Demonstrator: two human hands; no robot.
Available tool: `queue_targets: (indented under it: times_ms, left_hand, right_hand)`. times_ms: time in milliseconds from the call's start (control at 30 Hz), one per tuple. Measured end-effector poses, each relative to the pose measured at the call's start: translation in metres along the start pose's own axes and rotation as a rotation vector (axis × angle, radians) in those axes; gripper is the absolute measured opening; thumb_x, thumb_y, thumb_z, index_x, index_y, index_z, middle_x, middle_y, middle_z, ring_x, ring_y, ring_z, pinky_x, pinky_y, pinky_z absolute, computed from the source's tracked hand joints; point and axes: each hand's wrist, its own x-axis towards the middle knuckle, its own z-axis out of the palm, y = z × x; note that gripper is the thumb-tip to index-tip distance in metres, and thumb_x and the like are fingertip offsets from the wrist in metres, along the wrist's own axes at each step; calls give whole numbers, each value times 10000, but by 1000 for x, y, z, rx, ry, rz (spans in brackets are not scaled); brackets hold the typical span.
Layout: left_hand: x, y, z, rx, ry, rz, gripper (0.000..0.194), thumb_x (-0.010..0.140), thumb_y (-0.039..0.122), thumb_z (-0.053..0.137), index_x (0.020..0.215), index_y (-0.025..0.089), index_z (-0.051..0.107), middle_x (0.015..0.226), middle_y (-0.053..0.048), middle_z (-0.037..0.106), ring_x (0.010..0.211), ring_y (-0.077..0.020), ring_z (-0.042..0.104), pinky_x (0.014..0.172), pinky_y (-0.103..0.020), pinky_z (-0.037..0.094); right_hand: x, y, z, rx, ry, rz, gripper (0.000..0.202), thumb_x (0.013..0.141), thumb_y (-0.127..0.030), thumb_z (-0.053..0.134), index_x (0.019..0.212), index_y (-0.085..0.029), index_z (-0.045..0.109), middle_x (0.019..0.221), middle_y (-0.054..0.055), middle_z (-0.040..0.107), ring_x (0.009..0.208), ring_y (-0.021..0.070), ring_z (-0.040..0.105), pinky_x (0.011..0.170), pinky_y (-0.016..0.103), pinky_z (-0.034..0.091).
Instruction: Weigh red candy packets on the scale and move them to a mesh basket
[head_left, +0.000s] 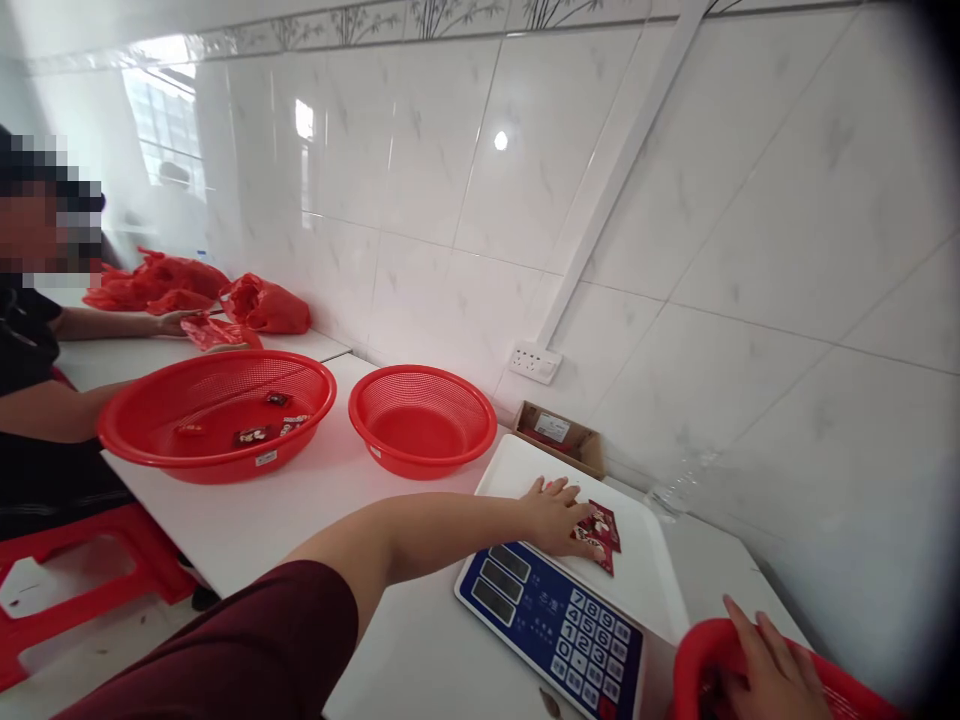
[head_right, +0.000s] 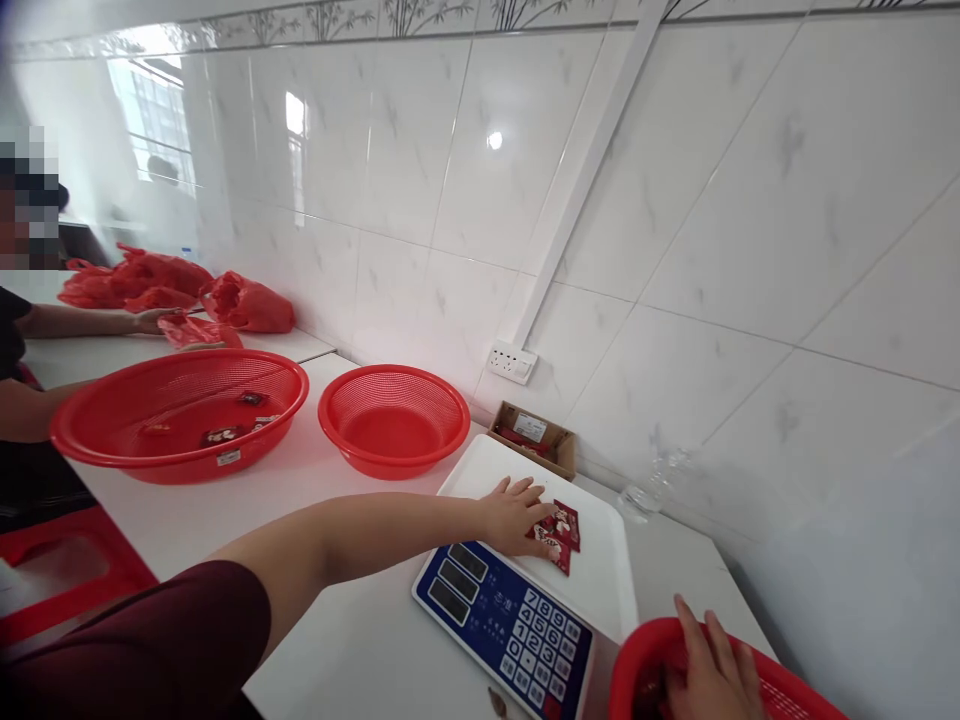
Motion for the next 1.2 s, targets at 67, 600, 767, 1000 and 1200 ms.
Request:
queue_targets:
  times_ms: [67,600,767,1000,1200]
  left_hand:
    - [10,5,5,-4,-6,-11,858,735,762,312,1378,195,283,1463,-153,217,1362,-322,26,1046,-573,59]
    - [7,-28,-17,40,-79,-54,980,682,702,498,1415,194,93,1398,-146,345,1281,-316,307,1002,-443,284]
    - [1,-31,-25,80,-48,-71,778,766,616,482,1368,187,240,1301,-147,446,1171,-302,434,905,-387,386]
    - [0,-29,-23,161,-20,-105,494,778,576,496,1103,205,525,1145,-106,516,1070,-286,496,828,-360,430]
    - [-2,-29,-20,175,4,-148,483,766,552,490,1112,214,482,1115,-91,499,927,-256,581,688,-332,479]
  right_hand:
    - [-1,-6,-9,4,-15,16,676,658,-276,376,1329,-202,357,1313,111,467,1271,312,351,971,504,378]
    - [-4,-19,-22,8,-74,77,660,690,-255,371,1347,-197,352,1389,108,384,1311,293,282,983,509,340]
    - [-3,-17,-19,23,-69,50,702,660,-235,414,1355,-187,327,1391,112,384,1300,318,292,998,538,299]
    - [-3,-12,-13,36,-65,35,705,658,-223,410,1357,-207,317,1390,105,387,1301,323,289,992,552,286]
    - [-3,-12,-12,21,-77,34,698,661,-232,404,1353,-185,318,1397,105,371,1312,309,272,998,520,294]
